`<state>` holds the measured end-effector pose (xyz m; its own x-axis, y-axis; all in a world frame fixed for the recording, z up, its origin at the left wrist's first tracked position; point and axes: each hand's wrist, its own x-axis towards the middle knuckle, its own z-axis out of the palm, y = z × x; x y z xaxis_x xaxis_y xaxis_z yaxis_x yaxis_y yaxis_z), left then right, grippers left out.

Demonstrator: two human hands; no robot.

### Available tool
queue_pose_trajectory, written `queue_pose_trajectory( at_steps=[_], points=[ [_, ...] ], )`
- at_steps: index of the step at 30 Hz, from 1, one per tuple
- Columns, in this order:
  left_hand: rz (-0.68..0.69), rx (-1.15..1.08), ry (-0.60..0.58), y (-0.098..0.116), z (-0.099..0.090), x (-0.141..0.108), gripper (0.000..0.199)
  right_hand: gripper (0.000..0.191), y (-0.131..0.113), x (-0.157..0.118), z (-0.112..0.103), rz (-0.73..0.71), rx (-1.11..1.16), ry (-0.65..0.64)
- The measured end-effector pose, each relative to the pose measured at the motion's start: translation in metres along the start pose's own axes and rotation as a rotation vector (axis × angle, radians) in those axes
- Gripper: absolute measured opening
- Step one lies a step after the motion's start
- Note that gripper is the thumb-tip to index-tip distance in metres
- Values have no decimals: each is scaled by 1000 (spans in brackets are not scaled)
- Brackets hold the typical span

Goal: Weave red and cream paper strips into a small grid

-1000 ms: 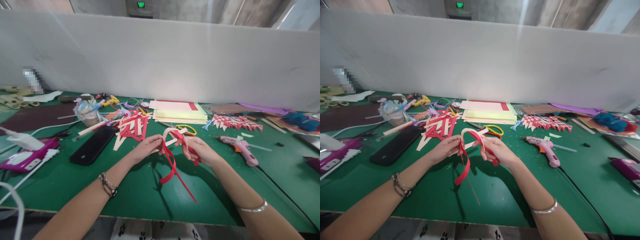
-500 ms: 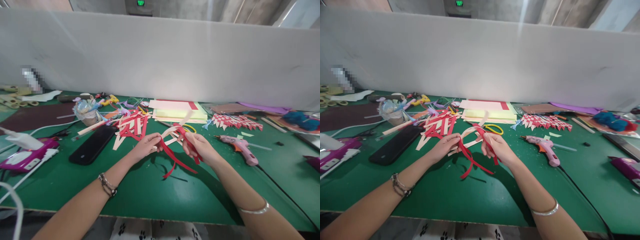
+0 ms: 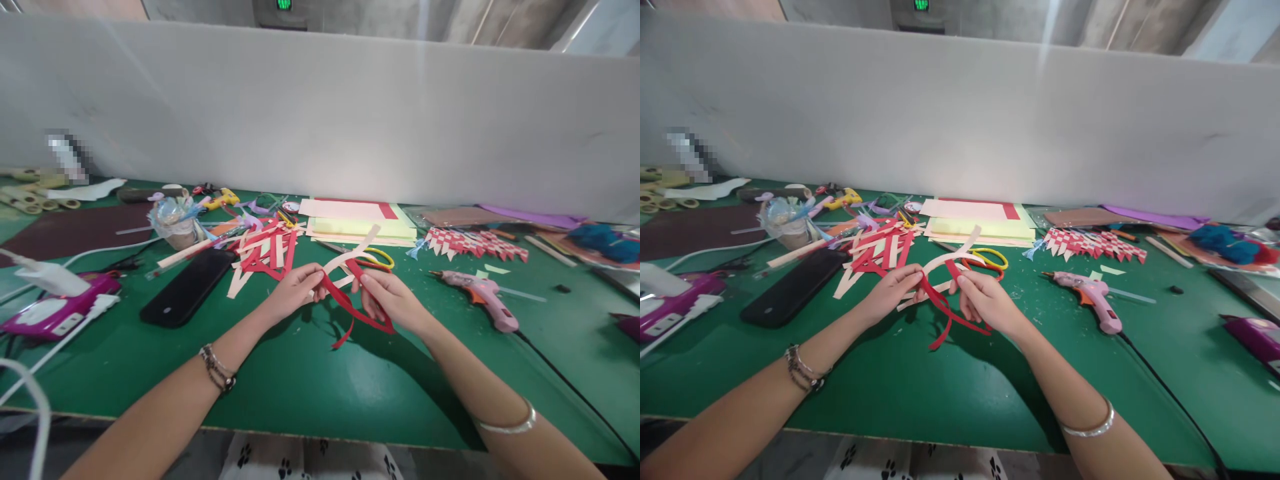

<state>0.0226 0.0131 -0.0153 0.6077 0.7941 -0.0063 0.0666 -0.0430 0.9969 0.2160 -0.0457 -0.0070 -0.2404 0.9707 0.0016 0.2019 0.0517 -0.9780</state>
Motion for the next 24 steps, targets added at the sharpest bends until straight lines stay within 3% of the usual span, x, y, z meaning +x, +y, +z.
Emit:
queue_pose_trajectory(
  at_steps=[4,8,10,14,24],
  points=[
    [44,62,-53,-4,-1,1,28,25,4,1,3,-16,6,47],
    [59,86,-83,-7,-1,2,27,28,8,2,2,25,0,-56],
    [58,86,-83,-7,-1,2,27,29,9,2,3,36,-4,-84],
    [65,104,-80,-9,-2,2,27,30,9,3,7,-28,-11,-15],
    [48,157,-23,-5,-1,1,32,28,7,1,8,-83,-173,-55]
  ],
)
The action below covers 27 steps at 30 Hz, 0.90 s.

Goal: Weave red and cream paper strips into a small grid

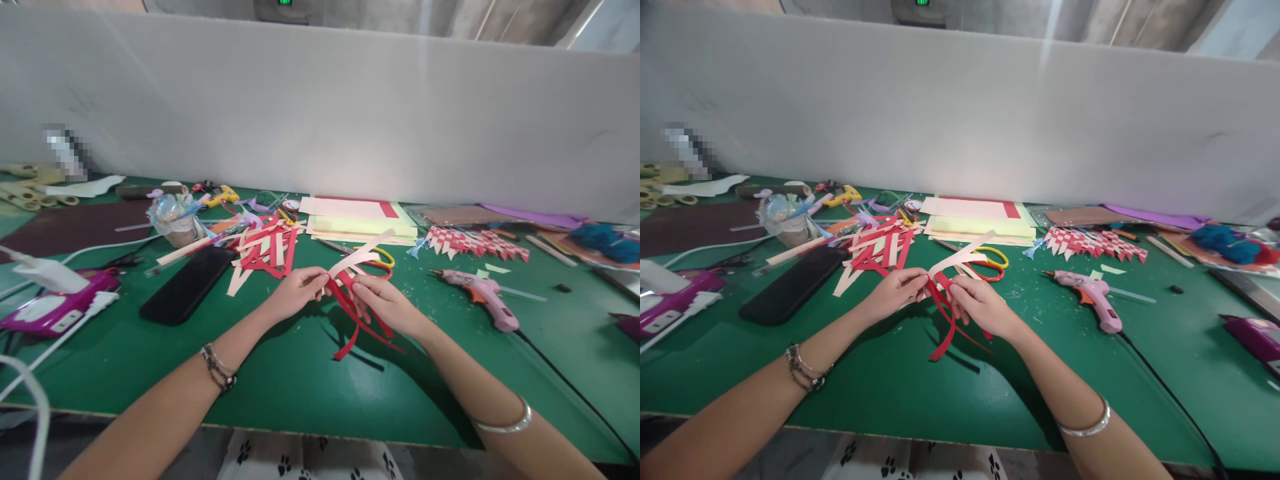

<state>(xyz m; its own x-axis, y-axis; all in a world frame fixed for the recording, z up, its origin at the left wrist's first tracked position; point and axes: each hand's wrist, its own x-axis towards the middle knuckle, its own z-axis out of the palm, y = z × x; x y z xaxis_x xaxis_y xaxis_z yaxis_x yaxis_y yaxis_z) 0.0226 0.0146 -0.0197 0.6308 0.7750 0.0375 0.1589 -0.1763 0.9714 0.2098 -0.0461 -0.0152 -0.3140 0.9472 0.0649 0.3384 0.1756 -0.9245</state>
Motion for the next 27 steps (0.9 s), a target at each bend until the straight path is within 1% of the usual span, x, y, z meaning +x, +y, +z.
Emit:
queue_pose_trajectory(
  at_steps=[4,8,12,16,21,24,27],
  points=[
    [-41,-4,45,1,-1,1,37,27,1,1,-2,-120,-219,22],
    [-88,-69,40,0,-1,1,39,26,1,1,-2,-141,-306,-7],
    [-157,-191,61,-3,1,1,38,26,2,1,0,-155,-429,7],
    [-201,-281,82,-9,2,3,39,26,3,2,1,-168,-480,-5],
    [-194,-236,87,-10,2,3,40,26,4,3,2,-204,-488,-19],
    [-193,-215,96,-10,2,3,40,27,3,2,2,-198,-459,-42],
    [-189,-200,106,-10,2,3,39,27,1,2,4,-179,-428,-5]
  ],
)
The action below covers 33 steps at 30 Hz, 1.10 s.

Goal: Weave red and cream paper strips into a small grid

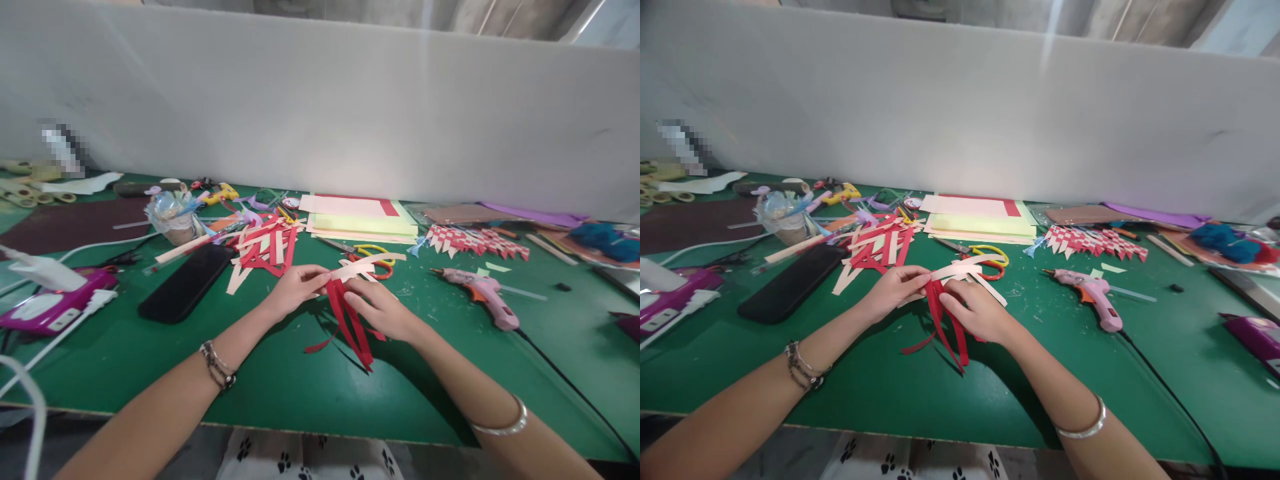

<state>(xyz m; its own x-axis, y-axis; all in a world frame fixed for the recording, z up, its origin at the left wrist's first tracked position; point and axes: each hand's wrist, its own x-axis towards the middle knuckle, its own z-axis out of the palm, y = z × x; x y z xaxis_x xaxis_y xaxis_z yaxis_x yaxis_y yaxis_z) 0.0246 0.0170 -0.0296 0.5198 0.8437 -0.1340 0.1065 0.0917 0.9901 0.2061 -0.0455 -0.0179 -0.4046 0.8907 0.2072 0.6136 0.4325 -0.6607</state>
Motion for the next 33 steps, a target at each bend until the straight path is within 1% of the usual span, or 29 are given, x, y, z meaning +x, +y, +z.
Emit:
queue_pose_trajectory(
  at_steps=[5,7,10,14,18,21,25,29,33],
  points=[
    [42,-7,-23,1,2,0,36,27,-2,2,8,72,50,145],
    [51,-16,-39,2,2,0,34,25,-2,3,12,87,78,160],
    [37,-32,-39,3,3,-1,32,25,-1,3,14,92,101,153],
    [14,-38,-21,4,3,-1,32,28,-3,3,12,96,54,150],
    [4,-28,-23,5,3,-1,30,27,-2,3,8,52,65,88],
    [24,-16,-31,5,3,-1,29,29,0,3,8,32,58,82],
    [72,21,-64,5,1,-1,26,29,3,3,9,75,70,63],
    [125,107,-65,5,0,-1,25,30,2,2,9,85,61,33],
    [149,188,-74,5,0,-1,26,27,0,2,6,79,46,14]
  ],
)
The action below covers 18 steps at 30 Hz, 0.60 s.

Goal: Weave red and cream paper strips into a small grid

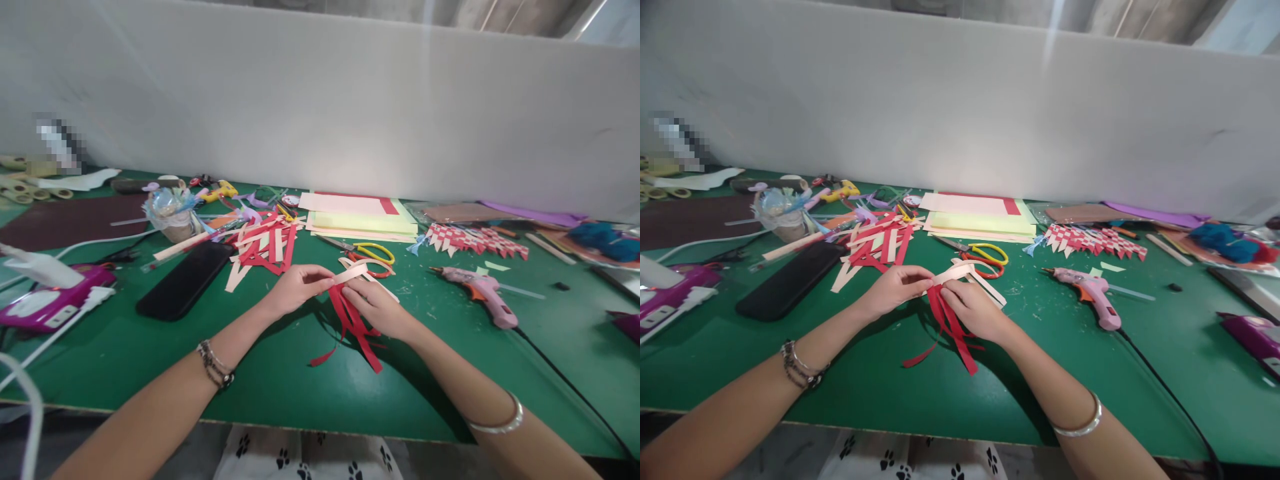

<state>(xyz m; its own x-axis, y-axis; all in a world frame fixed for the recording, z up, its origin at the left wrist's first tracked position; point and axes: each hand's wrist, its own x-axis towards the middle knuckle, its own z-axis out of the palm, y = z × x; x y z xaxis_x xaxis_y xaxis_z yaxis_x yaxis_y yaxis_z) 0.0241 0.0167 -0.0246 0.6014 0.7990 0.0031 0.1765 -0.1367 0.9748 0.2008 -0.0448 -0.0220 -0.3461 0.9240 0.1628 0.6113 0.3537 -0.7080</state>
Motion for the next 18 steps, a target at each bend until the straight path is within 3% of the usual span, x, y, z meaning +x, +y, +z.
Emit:
queue_pose_trajectory(
  at_steps=[7,13,18],
  points=[
    [33,17,-66,1,0,1,26,28,1,0,2,30,54,39],
    [24,68,-75,1,3,0,29,20,6,5,11,91,442,230],
    [18,97,-39,-1,5,0,31,19,5,6,12,182,556,295]
  ],
)
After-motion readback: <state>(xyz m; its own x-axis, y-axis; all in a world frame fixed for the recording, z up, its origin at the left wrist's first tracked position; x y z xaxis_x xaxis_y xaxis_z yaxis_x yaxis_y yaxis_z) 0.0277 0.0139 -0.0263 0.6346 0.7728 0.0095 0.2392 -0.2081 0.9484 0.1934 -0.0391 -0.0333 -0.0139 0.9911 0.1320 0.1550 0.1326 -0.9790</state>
